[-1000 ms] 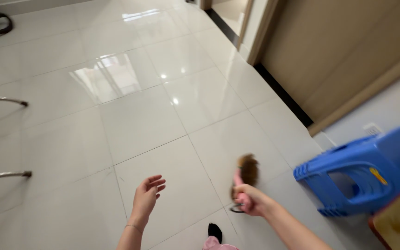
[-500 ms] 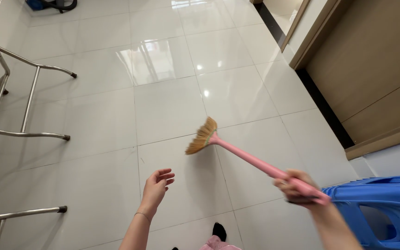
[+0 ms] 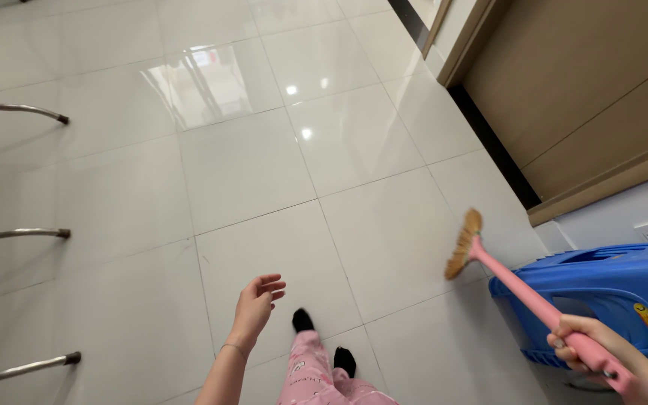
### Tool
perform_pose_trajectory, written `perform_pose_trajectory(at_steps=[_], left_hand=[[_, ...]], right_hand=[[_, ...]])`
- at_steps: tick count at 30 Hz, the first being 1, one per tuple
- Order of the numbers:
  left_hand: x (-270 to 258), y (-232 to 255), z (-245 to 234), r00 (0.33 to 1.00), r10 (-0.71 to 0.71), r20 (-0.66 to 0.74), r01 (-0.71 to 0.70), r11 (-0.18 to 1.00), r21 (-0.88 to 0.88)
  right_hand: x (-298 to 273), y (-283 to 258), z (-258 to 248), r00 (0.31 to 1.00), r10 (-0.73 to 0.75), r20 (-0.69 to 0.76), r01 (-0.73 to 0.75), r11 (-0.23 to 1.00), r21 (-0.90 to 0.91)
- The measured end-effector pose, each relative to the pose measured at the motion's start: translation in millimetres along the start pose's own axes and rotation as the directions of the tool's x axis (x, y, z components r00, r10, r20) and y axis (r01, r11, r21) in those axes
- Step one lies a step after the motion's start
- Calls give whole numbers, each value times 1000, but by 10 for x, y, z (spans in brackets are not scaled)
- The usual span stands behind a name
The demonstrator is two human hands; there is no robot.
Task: Sweeping the floor with a broom across various rooms and collecting debris into a dustpan.
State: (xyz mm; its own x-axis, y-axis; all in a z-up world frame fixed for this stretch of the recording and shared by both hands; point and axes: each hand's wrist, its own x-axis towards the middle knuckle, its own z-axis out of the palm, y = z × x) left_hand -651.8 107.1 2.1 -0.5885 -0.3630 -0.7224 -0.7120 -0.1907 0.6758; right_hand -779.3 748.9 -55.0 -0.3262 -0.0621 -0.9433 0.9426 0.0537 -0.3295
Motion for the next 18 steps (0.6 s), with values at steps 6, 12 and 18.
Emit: perform_pose_trajectory(at_steps=[6, 12, 18], left_hand=[[361, 221, -211, 1000, -16, -1, 16, 1000, -10], [794, 620, -468, 997, -16, -71, 8, 995, -103], [1021, 724, -632, 992, -53, -114, 37, 990, -138]], right_hand=[[961, -397, 193, 972, 153, 178, -177, 976, 126], [1253, -718, 2495, 1000, 30, -2, -30, 994, 101], [692, -1187, 4392, 998, 55, 40, -50, 992, -118]])
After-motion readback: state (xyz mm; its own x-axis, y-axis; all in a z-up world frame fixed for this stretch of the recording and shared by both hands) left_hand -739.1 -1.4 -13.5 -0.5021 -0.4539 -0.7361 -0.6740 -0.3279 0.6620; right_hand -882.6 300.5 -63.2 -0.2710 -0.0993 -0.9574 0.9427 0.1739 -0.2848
